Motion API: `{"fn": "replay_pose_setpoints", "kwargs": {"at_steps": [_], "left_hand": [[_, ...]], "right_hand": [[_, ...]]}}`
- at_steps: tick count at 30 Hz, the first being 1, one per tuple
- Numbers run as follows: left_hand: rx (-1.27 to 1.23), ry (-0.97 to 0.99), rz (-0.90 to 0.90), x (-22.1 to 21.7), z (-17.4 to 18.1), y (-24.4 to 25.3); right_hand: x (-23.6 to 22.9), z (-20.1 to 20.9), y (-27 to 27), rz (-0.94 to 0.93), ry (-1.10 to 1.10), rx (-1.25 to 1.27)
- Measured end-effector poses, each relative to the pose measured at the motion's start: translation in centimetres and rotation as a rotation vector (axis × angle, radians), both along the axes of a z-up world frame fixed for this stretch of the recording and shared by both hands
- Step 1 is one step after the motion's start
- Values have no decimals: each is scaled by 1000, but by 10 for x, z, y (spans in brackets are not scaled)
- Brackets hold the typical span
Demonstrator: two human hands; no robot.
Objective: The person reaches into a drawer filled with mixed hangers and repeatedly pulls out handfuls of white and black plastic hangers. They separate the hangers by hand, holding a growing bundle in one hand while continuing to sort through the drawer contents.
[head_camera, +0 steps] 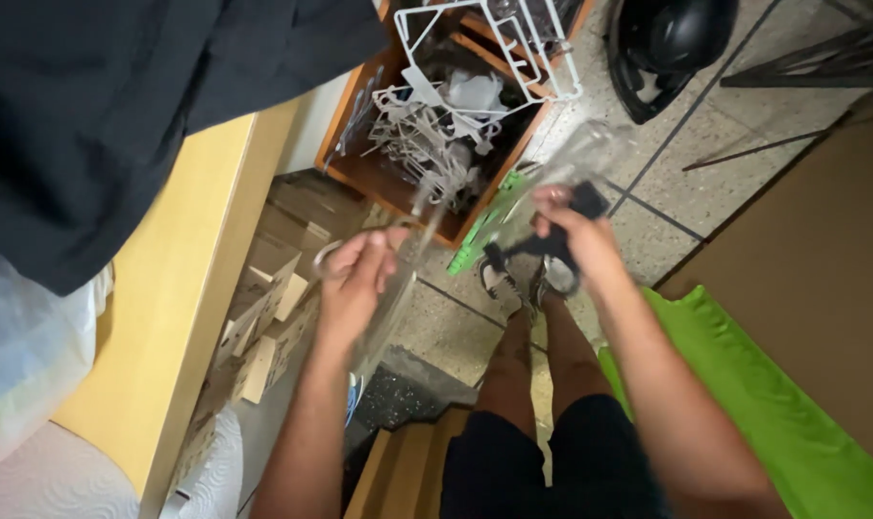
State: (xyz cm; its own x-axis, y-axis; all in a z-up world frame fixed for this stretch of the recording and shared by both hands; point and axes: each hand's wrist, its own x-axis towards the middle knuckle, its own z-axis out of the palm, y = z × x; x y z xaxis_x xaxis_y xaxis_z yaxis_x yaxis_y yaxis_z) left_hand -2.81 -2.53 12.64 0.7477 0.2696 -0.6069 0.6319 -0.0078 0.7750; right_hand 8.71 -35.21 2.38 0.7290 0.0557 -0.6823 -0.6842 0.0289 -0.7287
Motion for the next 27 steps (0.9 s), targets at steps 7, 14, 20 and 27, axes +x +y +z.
{"fn": "replay_pose_setpoints", "kwargs": {"at_steps": [7,14,20,27], "left_hand": [[-186,-152,388,-47,-40,-88],[-776,-41,28,-45,-13,-136],[-618,-57,-209,-22,69,-177],[-618,67,-554,-20,112,-223]], "right_hand": [[-64,-31,-144,177,-90,768],[-86,115,-199,333,-188,1006],[-109,167,-247,244,-248,1086],[-118,253,-281,316,-218,1234]]}}
